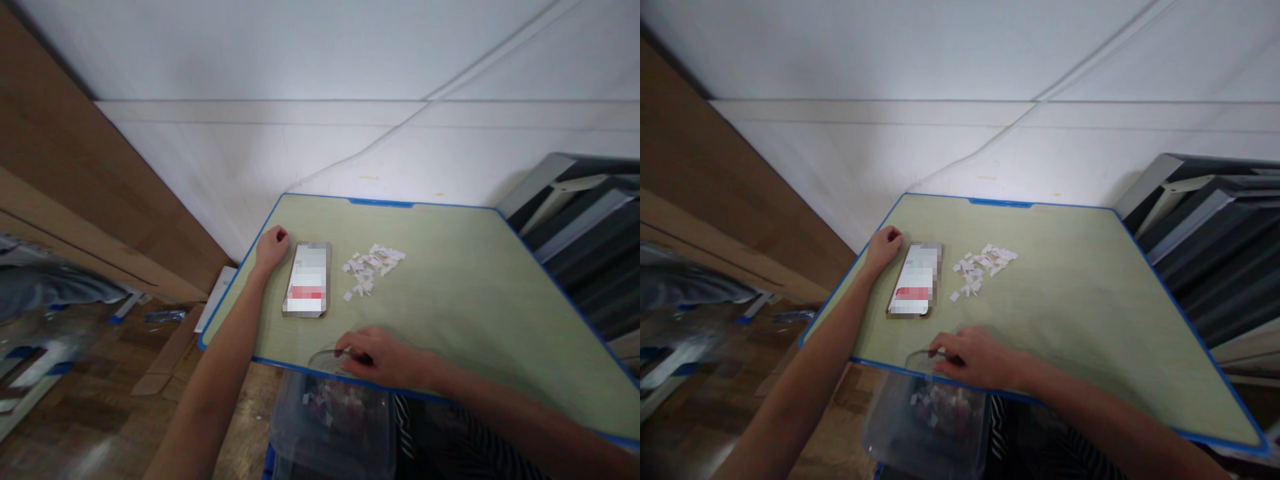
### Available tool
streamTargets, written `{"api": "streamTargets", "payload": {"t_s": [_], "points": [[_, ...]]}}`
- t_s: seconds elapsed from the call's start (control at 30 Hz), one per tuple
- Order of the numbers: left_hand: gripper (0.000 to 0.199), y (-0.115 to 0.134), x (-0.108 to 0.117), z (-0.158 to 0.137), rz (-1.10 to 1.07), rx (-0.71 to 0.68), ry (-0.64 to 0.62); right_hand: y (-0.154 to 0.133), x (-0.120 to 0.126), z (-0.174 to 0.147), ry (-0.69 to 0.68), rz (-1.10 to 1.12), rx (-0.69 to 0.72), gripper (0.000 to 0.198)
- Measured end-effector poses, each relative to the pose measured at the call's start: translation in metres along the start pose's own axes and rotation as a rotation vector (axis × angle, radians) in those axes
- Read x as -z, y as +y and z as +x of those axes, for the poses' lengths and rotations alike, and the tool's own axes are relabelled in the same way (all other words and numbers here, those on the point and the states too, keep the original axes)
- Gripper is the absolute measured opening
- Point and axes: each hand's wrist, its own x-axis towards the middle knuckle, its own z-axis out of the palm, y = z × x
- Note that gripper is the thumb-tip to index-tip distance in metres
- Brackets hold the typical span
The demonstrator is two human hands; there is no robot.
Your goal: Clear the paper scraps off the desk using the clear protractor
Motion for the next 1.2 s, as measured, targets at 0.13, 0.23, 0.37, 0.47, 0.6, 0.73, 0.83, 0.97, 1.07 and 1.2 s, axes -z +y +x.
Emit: {"api": "streamTargets", "payload": {"t_s": [0.13,0.23,0.37,0.47,0.6,0.73,0.83,0.97,1.07,1.2], "points": [[0.006,0.000,0.002,0.002,-0.034,0.040,0.008,0.002,-0.001,-0.003,-0.057,0.004,0.105,0.023],[0.006,0.001,0.000,0.005,-0.020,0.077,0.023,0.003,0.000,-0.005,0.023,0.048,0.114,0.021],[0.008,0.002,-0.003,0.010,0.061,0.150,0.055,0.010,0.009,-0.011,0.215,0.298,0.155,0.027],[0.011,0.003,-0.004,0.012,0.073,0.162,0.065,0.028,0.029,-0.022,0.341,0.344,0.129,0.031],[0.015,0.004,-0.001,0.010,0.059,0.158,0.048,0.066,0.066,-0.034,0.567,0.239,0.018,0.028],[0.018,0.008,0.000,0.006,0.199,0.106,0.000,0.097,0.080,-0.027,0.720,0.084,-0.048,0.022],[0.020,0.010,0.000,0.003,0.305,0.053,-0.049,0.100,0.071,-0.020,0.715,-0.030,-0.038,0.018],[0.020,0.012,0.001,0.002,0.345,0.059,-0.061,0.088,0.057,-0.025,0.616,-0.107,0.048,0.018],[0.021,0.014,0.003,0.001,0.370,0.051,-0.071,0.082,0.055,-0.034,0.670,-0.153,0.068,0.022],[0.022,0.018,0.005,-0.001,0.411,0.047,-0.082,0.079,0.059,-0.042,0.621,-0.239,0.093,0.021]]}}
